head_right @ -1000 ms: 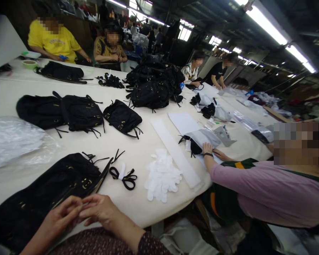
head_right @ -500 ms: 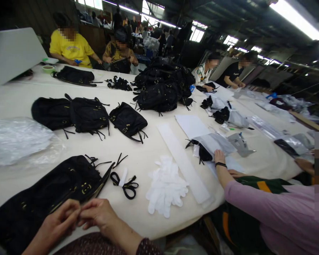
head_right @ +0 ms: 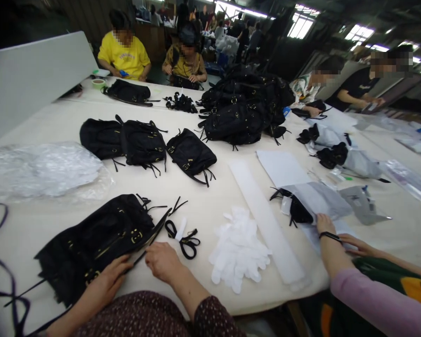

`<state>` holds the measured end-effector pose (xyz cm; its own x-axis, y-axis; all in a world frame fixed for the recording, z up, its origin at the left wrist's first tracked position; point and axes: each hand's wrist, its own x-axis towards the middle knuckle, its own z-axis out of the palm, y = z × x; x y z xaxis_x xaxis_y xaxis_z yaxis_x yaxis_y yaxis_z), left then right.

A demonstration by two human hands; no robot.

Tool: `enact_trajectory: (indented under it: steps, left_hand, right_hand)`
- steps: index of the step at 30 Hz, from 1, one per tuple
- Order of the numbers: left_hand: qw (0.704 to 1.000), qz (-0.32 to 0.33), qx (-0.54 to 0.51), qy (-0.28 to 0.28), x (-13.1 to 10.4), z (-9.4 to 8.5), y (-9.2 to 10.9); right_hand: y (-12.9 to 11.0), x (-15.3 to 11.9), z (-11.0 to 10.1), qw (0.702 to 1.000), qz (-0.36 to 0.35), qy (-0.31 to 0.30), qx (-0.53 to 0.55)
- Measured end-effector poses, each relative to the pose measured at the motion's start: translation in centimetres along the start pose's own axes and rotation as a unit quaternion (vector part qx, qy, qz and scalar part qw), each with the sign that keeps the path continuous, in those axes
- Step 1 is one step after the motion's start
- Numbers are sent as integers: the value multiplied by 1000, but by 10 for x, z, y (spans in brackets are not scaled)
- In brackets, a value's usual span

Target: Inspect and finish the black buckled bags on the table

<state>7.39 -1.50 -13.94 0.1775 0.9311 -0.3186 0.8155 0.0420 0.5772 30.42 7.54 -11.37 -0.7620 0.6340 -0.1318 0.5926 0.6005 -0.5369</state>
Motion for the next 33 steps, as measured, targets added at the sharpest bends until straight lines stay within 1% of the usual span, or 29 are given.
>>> enact_trajectory:
  steps: [2, 3, 5, 8, 10, 14, 17, 20, 22, 26, 28, 31, 33]
  left_hand:
    - [998, 5, 57, -9, 1, 2, 0]
    - [997, 3, 83, -10, 2, 0, 1]
    - [992, -15, 128, -6, 6, -6, 4]
    - [984, -46, 170, -1, 13, -21, 5]
    - [981, -61, 185, 4, 21, -32, 3]
    - [975, -82, 205, 18, 44, -51, -7]
    - [973, -86, 213, 4, 63, -64, -14]
    - [972, -79, 220, -16, 77, -76, -16]
    - [972, -72, 221, -30, 83, -81, -16]
    - [973, -57, 208, -77, 92, -90, -14]
    - [977, -39, 190, -91, 96, -93, -13]
    - [981, -2, 165, -100, 101, -97, -12]
    - [980, 11, 170, -106, 105, -97, -8]
  right_hand:
    - [0, 9, 4, 998, -50, 1, -26]
    - [0, 13, 6, 997, -60, 0, -37]
    - [-1, 20, 7, 997, -56, -13, -53]
    - [-1, 27, 4, 996, -42, -51, -67]
    - [-1, 32, 0, 993, -49, -69, -78]
    - [-2, 41, -4, 989, -70, -81, -106]
    - [-5, 50, -4, 985, -65, -92, -131]
    - [-9, 60, -5, 984, -48, -100, -142]
    - [-11, 65, -7, 986, -22, -105, -130]
    - [-12, 72, -11, 990, 74, -88, -84]
    - [-13, 75, -11, 989, 105, -75, -67]
    - [-12, 78, -11, 989, 116, -72, -61]
    - [-12, 80, -10, 988, 122, -72, -60]
